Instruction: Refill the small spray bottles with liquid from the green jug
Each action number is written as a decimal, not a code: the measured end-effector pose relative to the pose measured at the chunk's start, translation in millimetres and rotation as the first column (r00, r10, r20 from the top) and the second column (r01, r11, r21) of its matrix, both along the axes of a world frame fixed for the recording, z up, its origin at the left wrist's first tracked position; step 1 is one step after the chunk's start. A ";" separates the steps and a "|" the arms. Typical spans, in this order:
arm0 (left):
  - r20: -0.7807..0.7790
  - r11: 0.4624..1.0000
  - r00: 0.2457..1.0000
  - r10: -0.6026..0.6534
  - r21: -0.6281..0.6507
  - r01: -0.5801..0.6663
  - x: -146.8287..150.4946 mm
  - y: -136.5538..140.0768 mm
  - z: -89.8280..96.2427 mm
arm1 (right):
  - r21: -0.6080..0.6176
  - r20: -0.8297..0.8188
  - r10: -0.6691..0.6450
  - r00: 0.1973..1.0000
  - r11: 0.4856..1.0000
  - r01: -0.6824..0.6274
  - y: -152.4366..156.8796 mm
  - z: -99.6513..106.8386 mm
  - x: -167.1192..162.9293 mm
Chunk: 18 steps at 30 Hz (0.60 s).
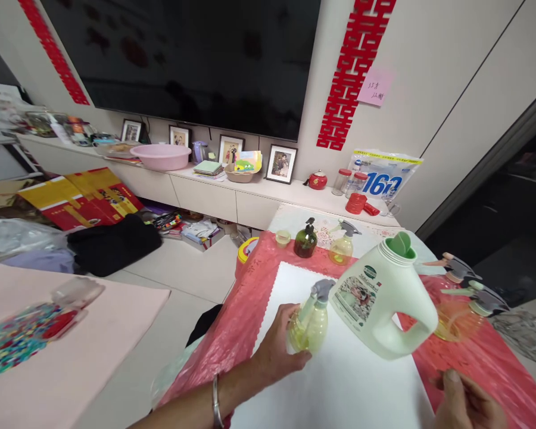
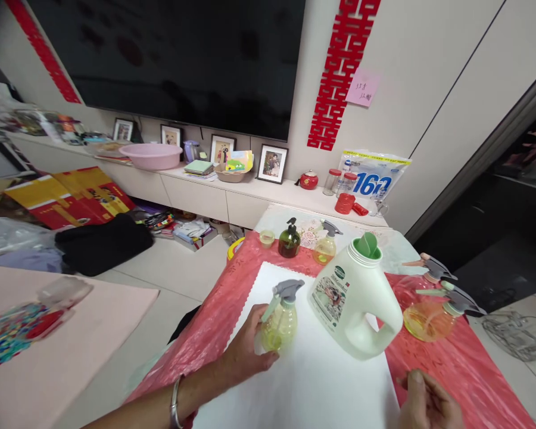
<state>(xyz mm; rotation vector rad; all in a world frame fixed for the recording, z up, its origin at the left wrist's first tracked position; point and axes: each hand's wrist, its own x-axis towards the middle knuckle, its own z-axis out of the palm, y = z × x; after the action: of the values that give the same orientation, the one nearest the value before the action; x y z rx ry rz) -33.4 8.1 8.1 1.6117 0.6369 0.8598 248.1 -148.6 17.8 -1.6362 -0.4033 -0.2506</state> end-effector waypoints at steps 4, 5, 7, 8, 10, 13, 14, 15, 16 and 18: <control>0.013 0.997 1.000 -0.021 0.071 0.020 1.6 0.9 -11.5 | -0.090 0.119 0.131 0.984 0.989 -0.121 5.1 15.3 -41.4; 0.003 0.996 1.000 -0.022 0.086 0.022 2.3 1.2 -13.9 | -0.128 0.148 0.207 0.967 0.974 -0.189 8.1 18.3 -54.2; -0.018 0.991 1.000 -0.025 0.130 0.027 3.6 1.4 -18.7 | -0.209 0.160 0.426 0.891 0.896 -0.391 17.6 21.7 -78.7; -0.027 0.988 0.999 -0.025 0.153 0.029 4.2 1.3 -21.3 | -0.240 0.154 0.523 0.838 0.843 -0.482 24.0 21.8 -89.4; -0.040 0.979 0.999 -0.021 0.201 0.029 4.9 0.7 -27.1 | -0.263 0.120 0.647 0.753 0.752 -0.605 39.0 18.9 -106.7; -0.044 0.959 0.999 -0.019 0.280 0.030 4.5 -1.4 -35.1 | -0.209 0.065 0.703 0.709 0.704 -0.679 61.5 11.2 -123.4; -0.042 0.950 0.999 -0.017 0.312 0.030 4.1 -2.4 -36.6 | -0.188 0.050 0.707 0.705 0.700 -0.689 67.6 9.8 -127.8; -0.042 0.940 0.999 -0.013 0.340 0.026 3.8 -3.4 -37.0 | -0.172 0.034 0.704 0.709 0.703 -0.690 72.6 9.6 -132.2; -0.043 0.932 0.999 -0.006 0.361 0.021 3.6 -4.3 -36.1 | -0.162 0.021 0.699 0.715 0.708 -0.688 76.7 11.0 -137.0; -0.050 0.925 0.999 0.015 0.380 0.005 4.4 -5.7 -30.4 | -0.145 -0.012 0.688 0.726 0.717 -0.682 82.1 18.0 -148.7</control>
<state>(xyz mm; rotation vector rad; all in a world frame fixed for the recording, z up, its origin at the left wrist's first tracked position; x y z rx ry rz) -28.9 2.4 -22.3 1.9876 0.5306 0.9916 99.4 -66.6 35.9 -1.5023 -1.0538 0.3203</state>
